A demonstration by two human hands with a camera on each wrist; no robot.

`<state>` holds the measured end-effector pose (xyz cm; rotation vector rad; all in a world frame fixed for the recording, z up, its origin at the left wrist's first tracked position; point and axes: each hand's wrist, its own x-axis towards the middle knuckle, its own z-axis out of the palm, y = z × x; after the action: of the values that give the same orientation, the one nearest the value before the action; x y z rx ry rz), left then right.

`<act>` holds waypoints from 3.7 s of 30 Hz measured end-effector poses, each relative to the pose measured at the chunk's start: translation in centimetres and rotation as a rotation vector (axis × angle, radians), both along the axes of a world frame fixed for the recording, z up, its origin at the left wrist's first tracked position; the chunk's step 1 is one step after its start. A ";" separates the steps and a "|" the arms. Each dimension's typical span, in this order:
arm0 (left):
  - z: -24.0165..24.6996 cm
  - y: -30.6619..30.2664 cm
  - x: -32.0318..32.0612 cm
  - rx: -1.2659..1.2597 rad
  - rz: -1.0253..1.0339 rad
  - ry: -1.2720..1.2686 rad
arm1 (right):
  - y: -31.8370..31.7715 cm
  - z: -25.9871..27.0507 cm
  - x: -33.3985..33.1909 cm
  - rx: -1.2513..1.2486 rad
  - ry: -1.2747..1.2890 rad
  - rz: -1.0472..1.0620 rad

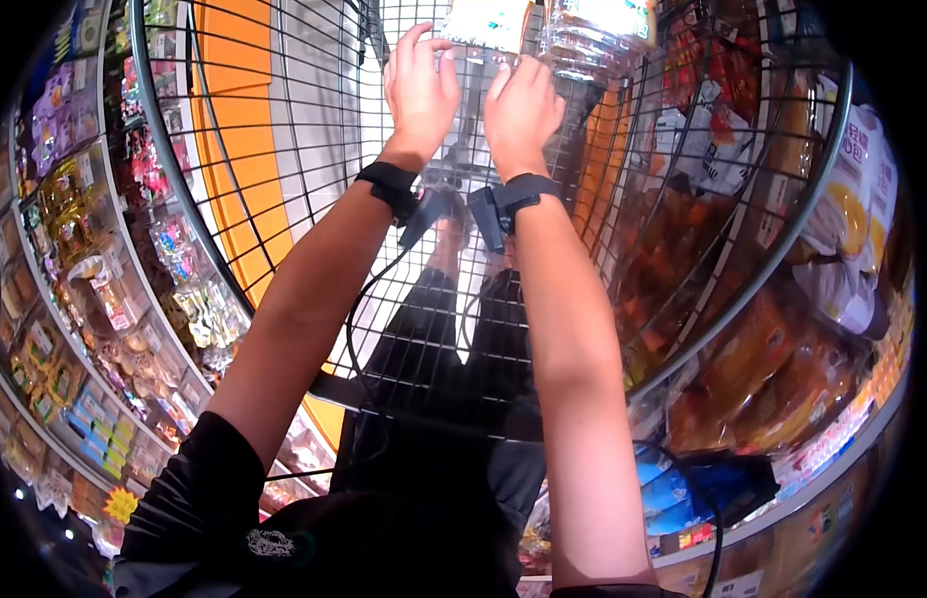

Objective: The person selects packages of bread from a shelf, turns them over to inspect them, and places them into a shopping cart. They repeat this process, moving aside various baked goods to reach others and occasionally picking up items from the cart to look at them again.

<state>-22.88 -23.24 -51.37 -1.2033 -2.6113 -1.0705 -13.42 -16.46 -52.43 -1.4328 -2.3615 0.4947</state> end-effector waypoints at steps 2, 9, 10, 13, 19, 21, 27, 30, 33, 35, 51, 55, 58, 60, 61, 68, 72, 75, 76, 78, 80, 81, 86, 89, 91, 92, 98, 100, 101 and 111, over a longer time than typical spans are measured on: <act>0.2 -0.5 0.5 -0.004 -0.045 0.074 | -1.4 -0.2 0.1 -0.021 0.026 -0.080; 0.9 -2.1 2.3 -0.021 0.065 0.031 | -3.6 2.3 -0.7 -0.389 0.250 -0.560; 1.1 -2.1 2.5 -0.023 0.114 0.005 | -3.8 2.3 -0.8 -0.389 0.256 -0.594; 1.3 -2.1 2.7 0.022 0.258 -0.133 | -4.4 2.9 -1.0 -0.359 0.274 -0.615; 1.2 -1.5 2.1 0.165 0.407 -0.241 | -4.5 3.2 -1.1 -0.286 0.265 -0.513; 1.3 -1.2 2.0 0.199 0.412 -0.267 | -4.6 2.8 -1.1 -0.269 0.267 -0.498; 1.2 -0.5 1.8 0.268 0.454 -0.277 | -4.7 2.5 -0.7 -0.262 0.227 -0.436; 1.4 -0.3 2.3 0.257 0.493 -0.375 | -4.7 2.5 -0.7 -0.259 0.217 -0.395; 1.3 -0.8 2.8 0.265 0.485 -0.405 | -4.6 2.2 -0.3 -0.227 0.225 -0.371; 0.8 -1.3 2.8 0.284 0.451 -0.432 | -4.0 2.0 0.1 -0.173 0.232 -0.321; 2.5 -0.1 3.8 0.363 0.620 -0.529 | -4.6 1.3 1.2 -0.154 0.107 -0.128; 1.4 -1.0 4.4 0.390 0.610 -0.460 | -4.9 2.0 0.4 -0.218 0.156 -0.231; 1.0 -1.8 4.8 0.372 0.593 -0.420 | -5.3 2.5 0.1 -0.242 0.213 -0.267; 0.7 -2.4 5.0 0.337 0.587 -0.402 | -5.3 2.9 -0.3 -0.278 0.240 -0.336; 0.5 -2.7 5.1 0.320 0.591 -0.401 | -5.3 3.1 -0.5 -0.296 0.253 -0.371; -0.5 -3.1 5.7 0.255 0.656 -0.430 | -4.6 2.7 -1.4 -0.489 0.392 -0.685; -0.3 -2.6 5.0 0.228 0.640 -0.433 | -4.4 1.3 -1.8 -0.604 0.448 -0.895; 0.5 -1.9 4.4 0.278 0.643 -0.446 | -4.1 0.6 -1.3 -0.882 0.674 -1.065; 0.9 -1.5 3.9 0.310 0.646 -0.473 | -4.0 0.6 -1.3 -1.012 0.802 -1.123; 1.8 -0.8 3.1 0.347 0.619 -0.490 | -3.9 0.3 -0.8 -1.058 0.820 -1.138; 2.8 -0.6 2.3 0.356 0.569 -0.467 | -3.9 -0.4 0.2 -1.087 0.785 -1.095; 3.3 -0.7 2.0 0.352 0.538 -0.445 | -3.8 0.2 0.7 -1.048 0.696 -1.041; 5.0 -2.3 0.4 0.264 0.513 -0.427 | -3.2 1.5 2.1 -0.866 0.611 -0.919; 6.5 -3.1 0.2 0.308 0.485 -0.415 | -2.9 2.9 2.5 -0.747 0.585 -0.795; 8.1 -3.7 0.2 0.319 0.422 -0.325 | -3.0 5.5 2.7 -0.622 0.606 -0.662; 9.0 -3.8 0.2 0.328 0.391 -0.285 | -2.9 7.2 2.8 -0.551 0.616 -0.595; 17.8 -4.0 1.5 0.355 0.156 -0.189 | -3.3 19.0 4.0 -0.395 0.633 -0.340; 20.0 -4.3 2.2 0.370 0.098 -0.237 | -3.7 23.3 4.7 -0.307 0.616 -0.321; 21.0 -4.4 2.6 0.385 0.065 -0.286 | -3.9 25.1 5.2 -0.280 0.670 -0.299; 34.4 2.2 11.2 0.372 -0.503 -0.492 | -1.6 40.5 17.3 0.208 0.720 -0.397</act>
<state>-11.65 -21.00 -17.01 -1.7134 -2.2644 -2.0665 3.90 -18.07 -11.97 -1.2938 -1.4790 0.5217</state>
